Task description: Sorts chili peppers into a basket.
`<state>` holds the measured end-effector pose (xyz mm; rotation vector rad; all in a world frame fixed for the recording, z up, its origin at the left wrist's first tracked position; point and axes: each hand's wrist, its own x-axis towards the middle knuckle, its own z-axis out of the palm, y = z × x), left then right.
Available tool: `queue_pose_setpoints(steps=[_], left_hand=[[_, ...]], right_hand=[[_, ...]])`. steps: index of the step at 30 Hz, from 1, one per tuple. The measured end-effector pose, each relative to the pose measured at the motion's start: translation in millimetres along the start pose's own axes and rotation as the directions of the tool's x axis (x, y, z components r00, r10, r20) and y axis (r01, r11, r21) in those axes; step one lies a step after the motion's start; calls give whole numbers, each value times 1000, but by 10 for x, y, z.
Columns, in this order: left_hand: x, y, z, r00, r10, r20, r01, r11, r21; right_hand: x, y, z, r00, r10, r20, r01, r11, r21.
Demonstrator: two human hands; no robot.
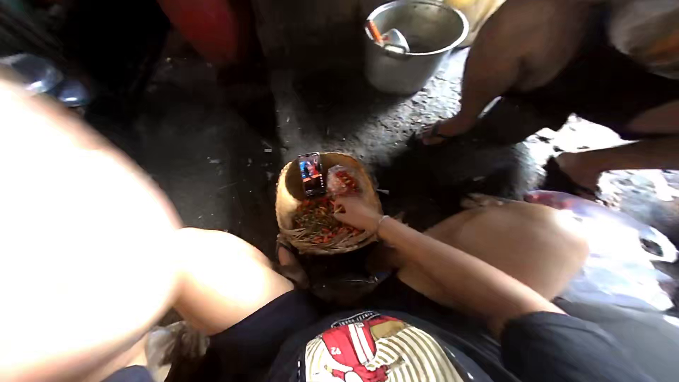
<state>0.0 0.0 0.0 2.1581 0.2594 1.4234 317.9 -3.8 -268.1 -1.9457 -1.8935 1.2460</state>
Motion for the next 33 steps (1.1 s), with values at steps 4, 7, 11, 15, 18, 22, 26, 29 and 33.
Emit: queue_pose_setpoints(steps=[4,7,11,15,18,22,26,29,33], left_hand=[[-445,-1020,1217,665,-665,341,519,739,430],[-837,-1457,1606,449,-769,455,652,630,421],[-748,-1688,1676,333,-787,519,785,536,310],[-863,-1755,1725,253,-808,532,920,370,125],[-1045,-1895,1761,313,-820,480,926,376,38],[-990,-1875,1711,210,-853,478,972,236,-4],[-1069,-1923,1670,149,-832,534,978,202,42],[-1220,-2017,1688,115,-820,561,975,203,96],[-1319,-2149,1731,239,-804,545,942,327,69]], right_hand=[[-217,-137,-399,944,-275,-183,311,926,215],[-430,-197,-494,899,-338,-277,414,863,291],[-359,-208,-498,914,-236,-328,344,882,322],[-290,-43,-401,897,-267,-351,368,892,263],[-245,-27,-317,894,-253,-370,382,862,334],[-217,-8,-288,873,-297,-386,407,881,243],[-188,-44,-247,879,-343,-331,400,909,119],[-136,-42,-125,923,-263,-282,324,926,196],[-20,81,-120,924,-210,-320,313,896,316]])
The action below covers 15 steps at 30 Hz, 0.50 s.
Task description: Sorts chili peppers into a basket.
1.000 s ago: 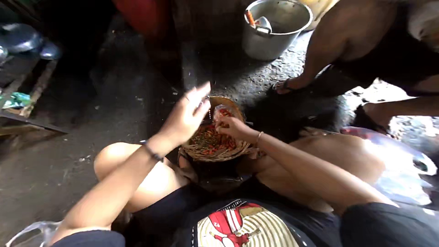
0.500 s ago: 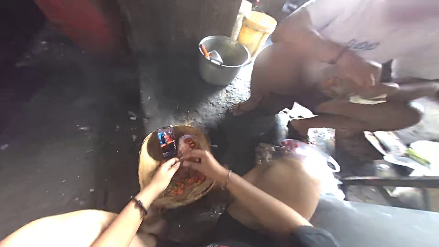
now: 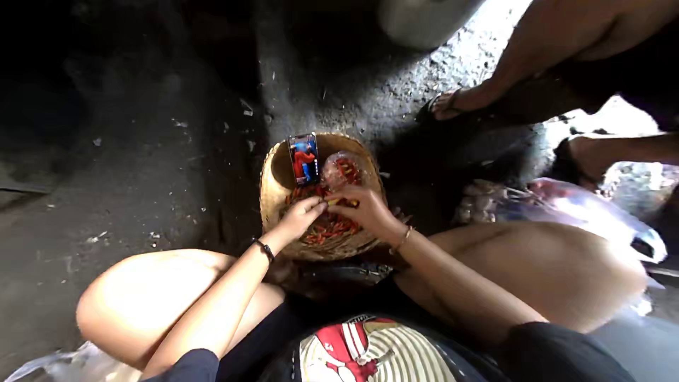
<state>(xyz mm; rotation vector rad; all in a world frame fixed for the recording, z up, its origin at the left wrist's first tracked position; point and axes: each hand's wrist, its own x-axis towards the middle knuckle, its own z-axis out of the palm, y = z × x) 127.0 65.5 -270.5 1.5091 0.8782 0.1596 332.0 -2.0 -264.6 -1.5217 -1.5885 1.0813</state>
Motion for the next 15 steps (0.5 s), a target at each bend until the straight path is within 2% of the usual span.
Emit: queue_pose_setpoints(steps=[3,5,6,7,9,11,13,15], left_hand=[[76,-29,-61,998,62,-20,-62,998,-24],[93,-52,-76,992,124,-31,-125,992,-28],[107,-81,-71,983,176,-44,-177,984,-28],[121,-106,-57,972,228,-57,-230,972,-38],[132,-118,-38,951,304,-64,-308,949,-66],[127,-100,-16,944,323,-66,-328,941,-82],[119,-113,-23,952,298,-64,-297,954,35],[106,-156,-96,983,184,20,-180,920,349]], right_hand=[[42,49,-6,998,-41,-39,42,999,23],[23,40,-3,999,14,-33,-10,993,122],[12,24,-4,996,82,-19,-75,970,232],[4,9,13,985,170,6,-158,902,401],[-9,-28,53,941,319,116,-301,626,720],[-14,-32,63,891,403,207,-381,416,826],[-2,-5,52,850,484,208,-395,325,859],[22,24,25,825,541,165,-383,320,866]])
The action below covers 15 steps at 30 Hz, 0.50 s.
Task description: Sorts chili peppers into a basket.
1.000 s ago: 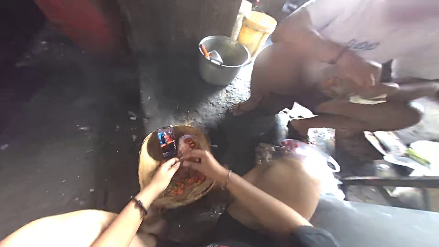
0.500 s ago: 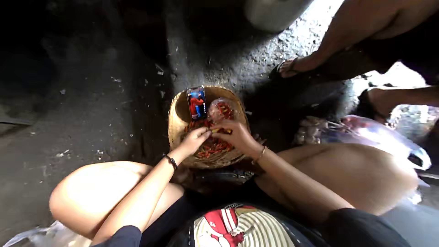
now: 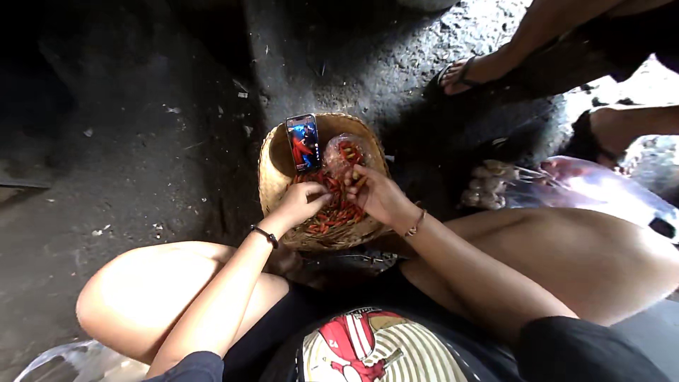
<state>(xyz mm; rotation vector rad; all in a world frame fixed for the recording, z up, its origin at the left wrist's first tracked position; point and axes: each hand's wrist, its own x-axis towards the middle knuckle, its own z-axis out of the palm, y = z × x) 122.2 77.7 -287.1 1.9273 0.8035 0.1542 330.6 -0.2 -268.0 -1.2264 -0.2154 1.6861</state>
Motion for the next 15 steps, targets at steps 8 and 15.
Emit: queue_pose_setpoints(steps=[8,15], left_hand=[[39,11,323,946,-245,212,80,810,581],[205,-217,774,901,-228,369,-62,774,630]], right_hand=[[-121,72,-109,998,47,-44,-57,963,-265],[-69,11,-45,995,33,-96,-59,958,-282]])
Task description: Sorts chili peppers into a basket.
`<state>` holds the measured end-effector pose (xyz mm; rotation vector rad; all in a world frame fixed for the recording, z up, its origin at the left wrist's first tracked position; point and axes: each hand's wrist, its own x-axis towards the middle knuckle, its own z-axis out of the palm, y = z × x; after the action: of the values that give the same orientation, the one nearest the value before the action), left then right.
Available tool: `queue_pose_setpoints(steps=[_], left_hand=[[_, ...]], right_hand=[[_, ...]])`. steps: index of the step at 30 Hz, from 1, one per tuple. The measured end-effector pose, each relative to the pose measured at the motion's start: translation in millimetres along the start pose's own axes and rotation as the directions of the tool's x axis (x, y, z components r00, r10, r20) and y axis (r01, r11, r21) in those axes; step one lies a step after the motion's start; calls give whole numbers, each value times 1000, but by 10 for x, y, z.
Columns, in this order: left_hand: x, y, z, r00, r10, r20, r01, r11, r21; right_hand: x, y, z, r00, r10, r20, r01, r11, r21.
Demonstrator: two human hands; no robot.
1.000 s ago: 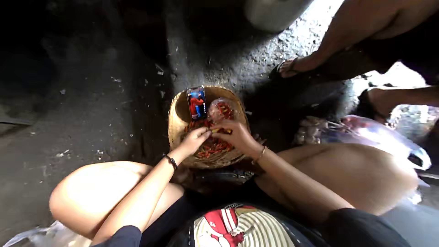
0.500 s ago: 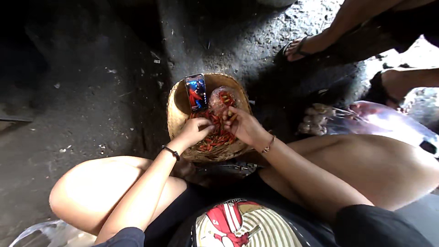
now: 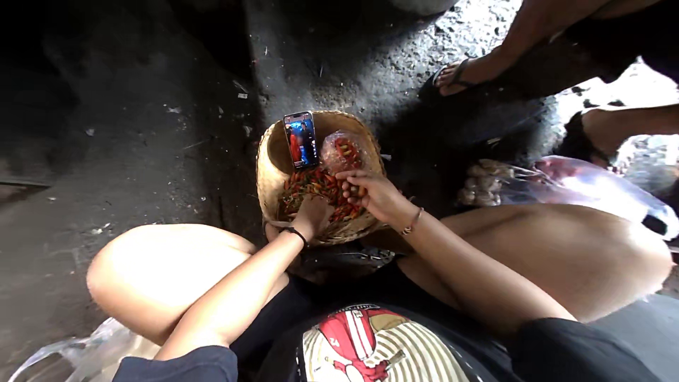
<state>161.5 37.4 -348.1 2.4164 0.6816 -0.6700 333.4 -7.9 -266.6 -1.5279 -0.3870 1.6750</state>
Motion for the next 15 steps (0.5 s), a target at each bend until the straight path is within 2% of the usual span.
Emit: queue_pose_setpoints(steps=[4,6,8,9,11,13,15], left_hand=[[-16,34,-70,1000,5,17,-6,1000,9],[-63,57,-114,1000,-3,-12,3,999,-44],[-153,50,-190,991,-41,-127,16,982,-190],[-201,60,-256,986,-84,-147,45,968,-248],[-299,98,-448,979,-190,-81,158,942,-297],[-380,96,-553,965,-254,-67,220,920,-324],[-465,109,-572,953,-285,-103,231,904,-359]], right_hand=[[35,30,-26,1000,-4,21,4,1000,22],[51,59,-51,1000,-21,22,23,997,-72],[83,94,-53,997,-75,31,81,963,-256],[95,117,-53,992,-113,58,127,914,-386],[124,157,-62,974,-150,167,223,749,-624],[130,185,-11,958,-158,239,285,611,-739],[96,208,59,955,-155,252,295,552,-780]])
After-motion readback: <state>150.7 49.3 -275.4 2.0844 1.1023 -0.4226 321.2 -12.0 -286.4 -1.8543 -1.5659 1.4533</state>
